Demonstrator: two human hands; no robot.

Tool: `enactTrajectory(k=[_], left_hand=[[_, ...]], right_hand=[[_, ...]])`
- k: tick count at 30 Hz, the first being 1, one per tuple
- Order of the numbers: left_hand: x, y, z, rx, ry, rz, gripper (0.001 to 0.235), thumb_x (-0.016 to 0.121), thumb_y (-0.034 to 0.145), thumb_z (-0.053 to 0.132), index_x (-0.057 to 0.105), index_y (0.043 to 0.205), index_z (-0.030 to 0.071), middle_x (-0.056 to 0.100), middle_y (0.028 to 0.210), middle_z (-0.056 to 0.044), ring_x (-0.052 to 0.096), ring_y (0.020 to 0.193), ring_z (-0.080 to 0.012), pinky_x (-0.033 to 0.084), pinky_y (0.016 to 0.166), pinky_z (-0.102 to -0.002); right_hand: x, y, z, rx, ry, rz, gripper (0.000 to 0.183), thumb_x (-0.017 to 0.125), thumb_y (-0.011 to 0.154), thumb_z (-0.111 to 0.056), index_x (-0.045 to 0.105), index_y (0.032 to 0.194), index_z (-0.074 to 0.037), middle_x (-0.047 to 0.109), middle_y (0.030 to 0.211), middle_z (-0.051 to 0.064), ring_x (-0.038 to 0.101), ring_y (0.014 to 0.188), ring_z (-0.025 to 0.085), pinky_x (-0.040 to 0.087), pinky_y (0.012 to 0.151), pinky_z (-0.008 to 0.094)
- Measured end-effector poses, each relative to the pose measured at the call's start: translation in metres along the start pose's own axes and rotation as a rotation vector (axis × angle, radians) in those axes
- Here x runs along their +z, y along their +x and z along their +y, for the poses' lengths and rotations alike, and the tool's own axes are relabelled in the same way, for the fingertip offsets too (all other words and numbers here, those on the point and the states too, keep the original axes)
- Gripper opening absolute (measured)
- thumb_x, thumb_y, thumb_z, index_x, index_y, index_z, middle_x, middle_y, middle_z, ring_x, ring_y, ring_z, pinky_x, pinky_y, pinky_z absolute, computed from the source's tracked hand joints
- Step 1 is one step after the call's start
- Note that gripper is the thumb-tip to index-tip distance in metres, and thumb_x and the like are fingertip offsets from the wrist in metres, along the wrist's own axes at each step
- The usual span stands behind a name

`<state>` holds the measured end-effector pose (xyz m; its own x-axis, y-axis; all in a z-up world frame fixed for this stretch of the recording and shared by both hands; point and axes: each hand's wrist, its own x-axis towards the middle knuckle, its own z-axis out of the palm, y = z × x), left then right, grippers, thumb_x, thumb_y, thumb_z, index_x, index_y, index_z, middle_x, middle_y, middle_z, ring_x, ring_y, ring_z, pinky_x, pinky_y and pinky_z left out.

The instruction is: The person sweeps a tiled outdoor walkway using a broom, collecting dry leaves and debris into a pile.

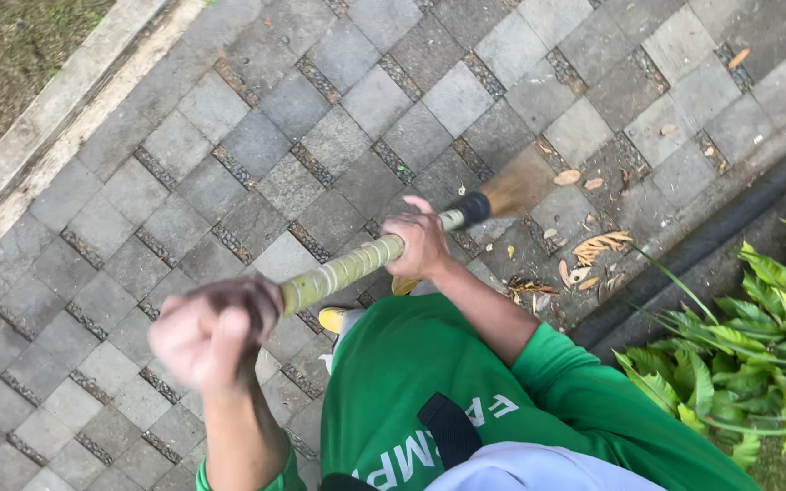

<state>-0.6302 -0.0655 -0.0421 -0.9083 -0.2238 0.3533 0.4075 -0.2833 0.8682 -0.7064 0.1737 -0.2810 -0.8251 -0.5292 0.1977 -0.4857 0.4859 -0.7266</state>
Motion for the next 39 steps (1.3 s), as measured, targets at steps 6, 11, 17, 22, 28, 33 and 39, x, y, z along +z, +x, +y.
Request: enactTrajectory(k=[6, 11, 17, 22, 28, 33, 39], left_hand=[[0.080, 0.001, -0.078, 0.180, 0.493, -0.691, 0.052, 0.088, 0.084, 0.010, 0.043, 0.058, 0.008, 0.046, 0.058, -0.007, 0.049, 0.052, -0.0252, 0.036, 0.052, -0.040], [0.037, -0.014, -0.182, -0.478, 0.417, -0.144, 0.050, 0.079, 0.090, 0.007, 0.044, 0.055, 0.008, 0.049, 0.052, -0.001, 0.046, 0.047, -0.0136, 0.036, 0.047, -0.033], [0.059, 0.026, -0.125, -0.345, -0.063, -0.125, 0.047, 0.066, 0.103, 0.006, 0.039, 0.065, 0.010, 0.054, 0.060, -0.002, 0.051, 0.054, -0.0147, 0.052, 0.062, -0.037], [0.139, 0.034, -0.129, 0.145, 0.170, -0.775, 0.050, 0.079, 0.091, 0.009, 0.040, 0.059, 0.010, 0.045, 0.055, -0.006, 0.049, 0.049, -0.0238, 0.040, 0.053, -0.039], [0.126, 0.013, -0.248, -0.454, 0.326, -0.504, 0.051, 0.082, 0.090, 0.010, 0.044, 0.057, 0.009, 0.045, 0.054, 0.001, 0.041, 0.050, -0.0074, 0.034, 0.046, -0.031], [0.111, 0.090, -0.207, -0.516, 0.052, -0.372, 0.053, 0.076, 0.096, 0.009, 0.039, 0.058, 0.011, 0.053, 0.054, 0.002, 0.051, 0.049, -0.0059, 0.038, 0.047, -0.027], [0.171, 0.164, -0.111, 0.001, 0.204, -0.828, 0.052, 0.083, 0.086, 0.010, 0.042, 0.054, 0.010, 0.044, 0.050, -0.004, 0.047, 0.045, -0.0219, 0.036, 0.050, -0.038]], right_hand=[[-0.020, 0.023, 0.065, 0.178, 0.046, 0.002, 0.043, 0.080, 0.086, -0.051, 0.060, 0.077, -0.015, 0.064, 0.077, 0.001, 0.068, 0.086, 0.021, 0.024, 0.122, 0.059], [-0.021, -0.046, 0.131, 0.411, -0.160, -0.150, 0.028, 0.082, 0.069, -0.038, 0.071, 0.087, -0.019, 0.071, 0.088, 0.010, 0.069, 0.096, 0.034, 0.020, 0.116, 0.059], [-0.076, -0.050, 0.085, 0.450, -0.207, -0.076, 0.019, 0.078, 0.069, -0.034, 0.072, 0.077, -0.018, 0.071, 0.076, 0.009, 0.072, 0.084, 0.027, 0.033, 0.121, 0.045], [-0.113, -0.023, 0.112, 0.402, -0.136, 0.088, 0.032, 0.086, 0.080, -0.041, 0.068, 0.075, -0.015, 0.069, 0.075, 0.006, 0.071, 0.085, 0.024, 0.029, 0.126, 0.050], [-0.107, -0.046, 0.183, 0.517, -0.417, -0.065, 0.026, 0.077, 0.064, -0.021, 0.073, 0.090, -0.023, 0.073, 0.095, 0.001, 0.066, 0.108, 0.025, 0.012, 0.119, 0.063], [-0.136, -0.020, 0.150, 0.583, -0.410, 0.003, 0.020, 0.074, 0.072, -0.039, 0.073, 0.081, -0.020, 0.074, 0.087, 0.003, 0.071, 0.100, 0.025, 0.013, 0.127, 0.060], [-0.154, 0.104, 0.120, 0.368, -0.228, 0.161, 0.040, 0.080, 0.081, -0.055, 0.070, 0.078, -0.017, 0.071, 0.081, 0.001, 0.071, 0.091, 0.022, 0.012, 0.129, 0.061]])
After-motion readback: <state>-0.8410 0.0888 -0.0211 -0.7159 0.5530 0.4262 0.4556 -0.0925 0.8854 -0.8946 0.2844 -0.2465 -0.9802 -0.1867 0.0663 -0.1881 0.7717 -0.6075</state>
